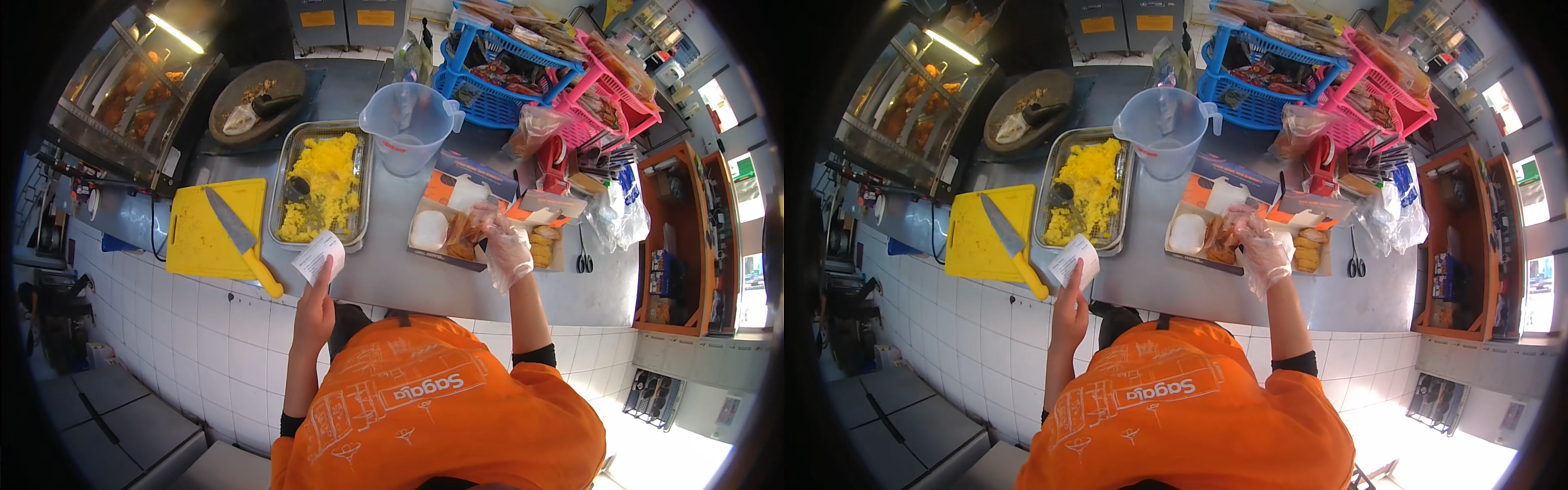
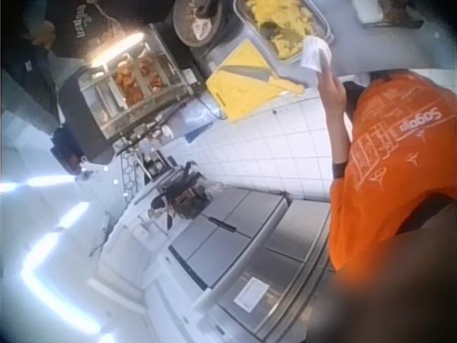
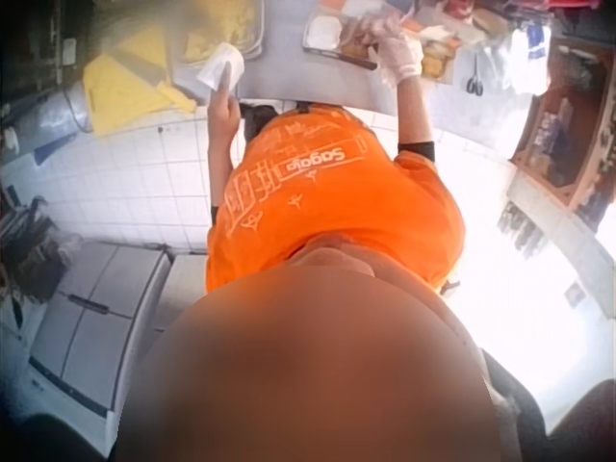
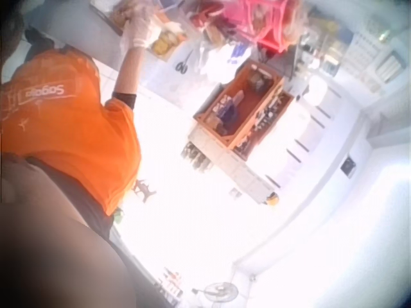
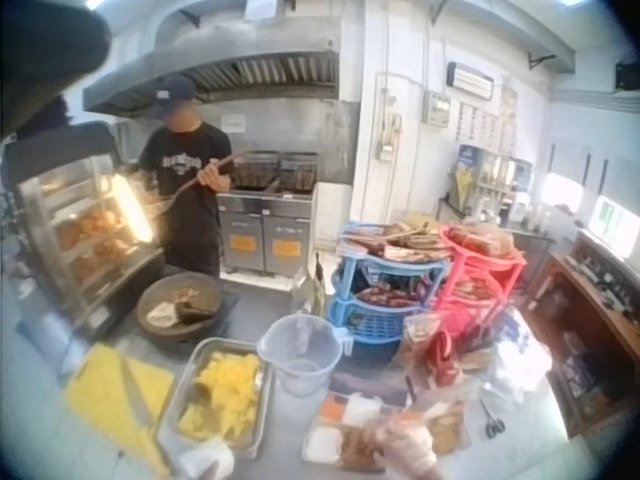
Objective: The person assembles a takeout meal by placing steamed buns and sliced fried chicken into a box, adding a side of yellow rice, and including a small snack packet. They then seal the box and place it into a plastic bag for delivery.
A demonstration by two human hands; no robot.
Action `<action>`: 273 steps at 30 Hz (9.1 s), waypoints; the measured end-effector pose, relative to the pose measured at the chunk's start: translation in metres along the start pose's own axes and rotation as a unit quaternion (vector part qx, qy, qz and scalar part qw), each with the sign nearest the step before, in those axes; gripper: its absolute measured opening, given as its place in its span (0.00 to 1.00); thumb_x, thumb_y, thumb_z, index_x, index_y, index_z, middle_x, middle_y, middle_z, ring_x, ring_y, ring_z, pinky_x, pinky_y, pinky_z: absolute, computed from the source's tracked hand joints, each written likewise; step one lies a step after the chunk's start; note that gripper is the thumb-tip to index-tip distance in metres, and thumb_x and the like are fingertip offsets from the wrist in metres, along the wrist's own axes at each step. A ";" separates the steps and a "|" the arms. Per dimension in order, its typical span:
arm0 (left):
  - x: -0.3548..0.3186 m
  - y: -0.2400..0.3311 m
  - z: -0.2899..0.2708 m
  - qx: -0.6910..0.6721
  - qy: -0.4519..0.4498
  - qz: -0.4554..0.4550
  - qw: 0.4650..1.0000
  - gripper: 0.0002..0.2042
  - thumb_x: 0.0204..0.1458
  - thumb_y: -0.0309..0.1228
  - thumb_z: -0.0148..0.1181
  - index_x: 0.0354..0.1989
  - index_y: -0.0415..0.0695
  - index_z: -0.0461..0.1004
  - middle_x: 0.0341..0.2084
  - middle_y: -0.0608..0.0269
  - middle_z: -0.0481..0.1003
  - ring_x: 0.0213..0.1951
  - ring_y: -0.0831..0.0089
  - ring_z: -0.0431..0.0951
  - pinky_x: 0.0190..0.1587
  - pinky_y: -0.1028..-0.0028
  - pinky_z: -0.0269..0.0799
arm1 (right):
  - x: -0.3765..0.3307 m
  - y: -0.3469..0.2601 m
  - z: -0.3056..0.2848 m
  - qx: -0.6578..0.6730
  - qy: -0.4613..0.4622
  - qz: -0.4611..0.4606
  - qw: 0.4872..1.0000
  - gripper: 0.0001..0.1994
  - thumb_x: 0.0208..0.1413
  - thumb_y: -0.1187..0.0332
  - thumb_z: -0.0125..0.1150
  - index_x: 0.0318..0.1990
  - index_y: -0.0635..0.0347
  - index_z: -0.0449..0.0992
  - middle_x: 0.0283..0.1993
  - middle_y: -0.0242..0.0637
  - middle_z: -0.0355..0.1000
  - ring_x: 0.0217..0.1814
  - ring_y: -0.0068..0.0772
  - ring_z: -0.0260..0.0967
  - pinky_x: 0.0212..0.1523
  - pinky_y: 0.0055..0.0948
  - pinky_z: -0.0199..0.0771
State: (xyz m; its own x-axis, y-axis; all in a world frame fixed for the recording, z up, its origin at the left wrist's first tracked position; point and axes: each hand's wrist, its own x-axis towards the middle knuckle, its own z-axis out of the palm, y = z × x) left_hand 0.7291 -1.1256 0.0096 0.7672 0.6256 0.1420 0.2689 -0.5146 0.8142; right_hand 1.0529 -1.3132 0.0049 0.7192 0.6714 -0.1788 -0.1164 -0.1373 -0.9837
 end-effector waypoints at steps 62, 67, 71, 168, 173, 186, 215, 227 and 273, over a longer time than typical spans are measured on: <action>-0.058 -0.028 -0.033 -0.063 0.260 -0.173 0.948 0.38 0.55 0.16 0.49 0.74 0.40 0.41 0.63 0.34 0.57 0.66 0.45 0.59 0.65 0.60 0.55 | 0.129 0.020 0.331 -0.273 -0.184 0.133 0.935 0.14 0.62 0.58 0.53 0.50 0.51 0.73 0.32 0.36 0.75 0.32 0.30 0.74 0.34 0.31 0.73; -0.057 -0.056 -0.059 -0.098 0.244 -0.160 0.951 0.39 0.55 0.16 0.49 0.74 0.41 0.39 0.61 0.35 0.59 0.64 0.48 0.61 0.65 0.60 0.56 | 0.115 0.007 0.333 -0.321 -0.044 0.151 0.934 0.17 0.59 0.62 0.57 0.55 0.50 0.68 0.32 0.39 0.75 0.33 0.34 0.76 0.35 0.34 0.74; -0.018 -0.079 -0.091 -0.024 0.196 -0.114 0.974 0.39 0.56 0.23 0.54 0.73 0.37 0.38 0.63 0.32 0.56 0.65 0.41 0.56 0.65 0.57 0.53 | 0.104 -0.007 0.326 -0.490 -0.194 0.005 0.850 0.23 0.59 0.61 0.57 0.60 0.55 0.63 0.49 0.50 0.72 0.50 0.49 0.73 0.49 0.42 0.73; 0.083 -0.127 -0.165 -0.464 0.038 -0.033 0.884 0.48 0.43 0.07 0.41 0.74 0.56 0.34 0.67 0.45 0.58 0.64 0.66 0.63 0.62 0.71 0.63 | 0.054 -0.025 0.304 -0.059 -0.088 0.199 0.974 0.30 0.56 0.63 0.69 0.66 0.36 0.65 0.39 0.27 0.69 0.25 0.17 0.53 0.26 0.18 0.58; 0.083 -0.120 -0.160 -0.455 0.063 -0.069 0.885 0.48 0.43 0.07 0.43 0.74 0.56 0.38 0.67 0.42 0.57 0.64 0.62 0.65 0.61 0.70 0.63 | 0.050 -0.030 0.300 0.083 -0.101 0.210 0.969 0.26 0.57 0.60 0.67 0.63 0.37 0.68 0.44 0.27 0.69 0.25 0.18 0.52 0.26 0.20 0.58; 0.089 -0.112 -0.159 -0.419 0.074 -0.097 0.900 0.47 0.43 0.07 0.43 0.74 0.56 0.39 0.67 0.42 0.57 0.65 0.60 0.63 0.63 0.68 0.61 | 0.000 -0.040 0.223 0.165 0.188 0.091 0.964 0.28 0.61 0.51 0.60 0.66 0.48 0.64 0.36 0.25 0.69 0.24 0.14 0.56 0.24 0.18 0.57; 0.108 -0.119 -0.140 -0.466 0.063 -0.085 0.879 0.44 0.42 0.06 0.39 0.73 0.46 0.46 0.67 0.47 0.57 0.67 0.63 0.61 0.66 0.68 0.57 | -0.036 0.003 0.150 0.020 0.438 -0.067 0.896 0.38 0.51 0.84 0.47 0.71 0.45 0.54 0.56 0.36 0.68 0.44 0.20 0.66 0.46 0.20 0.70; 0.128 -0.025 -0.158 -0.535 -0.113 0.064 0.835 0.38 0.58 0.26 0.48 0.74 0.41 0.35 0.73 0.51 0.45 0.72 0.67 0.49 0.68 0.70 0.51 | 0.033 -0.020 0.253 -0.587 -0.235 -0.130 0.764 0.14 0.60 0.62 0.54 0.51 0.51 0.77 0.52 0.40 0.74 0.53 0.42 0.71 0.57 0.40 0.70; 0.033 -0.065 0.111 0.121 -0.205 0.279 0.930 0.22 0.57 0.34 0.53 0.61 0.45 0.69 0.65 0.61 0.62 0.69 0.61 0.57 0.68 0.51 0.51 | 0.010 -0.049 0.026 -0.734 0.090 -0.191 0.646 0.18 0.53 0.70 0.59 0.52 0.55 0.72 0.45 0.44 0.69 0.46 0.49 0.69 0.45 0.45 0.72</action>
State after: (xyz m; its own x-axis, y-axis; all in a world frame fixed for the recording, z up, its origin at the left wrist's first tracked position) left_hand 0.8016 -1.1370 -0.1016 0.9710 -0.0284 0.2372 -0.1517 -0.8405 0.5202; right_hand 1.0478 -1.2810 0.0503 0.5873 0.7828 0.2056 0.7723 -0.6180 0.1470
